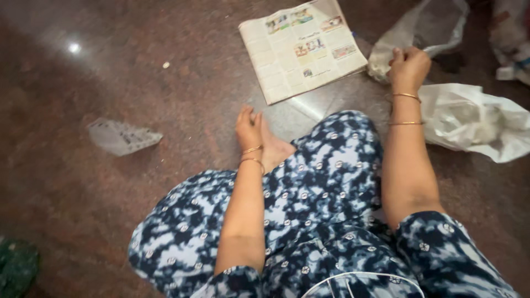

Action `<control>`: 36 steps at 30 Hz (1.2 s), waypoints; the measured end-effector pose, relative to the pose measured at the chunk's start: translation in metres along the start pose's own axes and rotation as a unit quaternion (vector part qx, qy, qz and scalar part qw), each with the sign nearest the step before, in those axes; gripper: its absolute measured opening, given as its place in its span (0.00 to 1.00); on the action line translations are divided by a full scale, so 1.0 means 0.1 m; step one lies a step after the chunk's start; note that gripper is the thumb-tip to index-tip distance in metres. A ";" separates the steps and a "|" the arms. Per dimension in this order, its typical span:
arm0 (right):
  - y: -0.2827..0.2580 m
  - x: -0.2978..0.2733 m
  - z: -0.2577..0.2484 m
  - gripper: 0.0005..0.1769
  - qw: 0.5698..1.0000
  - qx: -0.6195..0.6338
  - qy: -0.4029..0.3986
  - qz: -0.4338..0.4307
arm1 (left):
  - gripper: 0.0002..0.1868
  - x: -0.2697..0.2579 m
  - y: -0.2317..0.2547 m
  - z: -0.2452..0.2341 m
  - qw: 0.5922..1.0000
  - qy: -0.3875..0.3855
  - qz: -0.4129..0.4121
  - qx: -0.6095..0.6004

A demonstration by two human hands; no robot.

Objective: The person sits on the floor and sorts small metal parts from a newspaper into several plastic bags. They handle the parts one by one, placing them into different bags, and then fold the newspaper and tie the bags.

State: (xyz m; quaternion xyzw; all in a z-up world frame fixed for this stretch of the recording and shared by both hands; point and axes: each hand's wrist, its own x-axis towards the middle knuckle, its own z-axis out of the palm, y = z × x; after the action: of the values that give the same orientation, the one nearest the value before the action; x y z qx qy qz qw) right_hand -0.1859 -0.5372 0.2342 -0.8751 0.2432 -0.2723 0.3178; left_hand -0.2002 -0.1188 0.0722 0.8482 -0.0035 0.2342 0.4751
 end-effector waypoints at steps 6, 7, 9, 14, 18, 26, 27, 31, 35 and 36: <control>-0.74 -0.36 0.51 0.12 0.997 0.058 -0.055 0.004 | 0.20 0.07 0.03 -0.08 0.988 0.018 -0.123 -0.097; -0.83 -0.42 0.63 0.12 0.996 0.058 -0.066 -0.003 | 0.21 0.10 0.02 -0.09 0.986 0.021 -0.124 -0.106; -1.01 -0.56 0.83 0.12 0.994 0.043 -0.094 -0.029 | 0.22 0.14 0.03 -0.12 0.984 0.019 -0.138 -0.108; -1.33 -1.10 1.09 0.10 0.962 0.186 -0.168 -0.107 | 0.22 0.29 0.38 -0.35 0.978 -0.019 -0.180 -0.099; -1.47 -1.41 0.94 0.11 0.947 0.113 -0.219 -0.206 | 0.20 0.73 0.43 -1.10 0.980 0.127 0.084 0.125; -1.77 -1.33 0.25 0.10 0.952 0.192 -0.234 -0.045 | 0.57 1.15 -0.14 -2.97 0.890 0.142 -0.262 0.345; -1.72 -1.24 0.18 0.07 0.954 0.244 -0.168 -0.053 | 0.56 1.11 -0.35 -3.05 0.887 0.121 -0.292 0.337; -1.52 -1.03 0.10 0.04 0.959 0.256 -0.003 -0.122 | 0.41 0.89 -1.42 -2.87 0.924 0.116 -0.223 0.287; -1.44 -1.04 0.05 0.02 0.958 0.203 0.069 -0.192 | 0.21 0.88 -1.71 -2.77 0.931 0.179 -0.172 0.269; -1.46 -1.06 0.05 0.02 0.952 0.220 0.075 -0.199 | 0.18 0.90 -1.67 -2.80 0.935 0.177 -0.126 0.279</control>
State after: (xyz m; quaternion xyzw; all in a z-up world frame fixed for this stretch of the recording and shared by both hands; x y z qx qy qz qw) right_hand -0.2236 -0.3725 0.2969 -0.7910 0.0212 -0.4416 0.4230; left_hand -0.1919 0.2183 0.0970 0.8849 0.2531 0.3104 0.2377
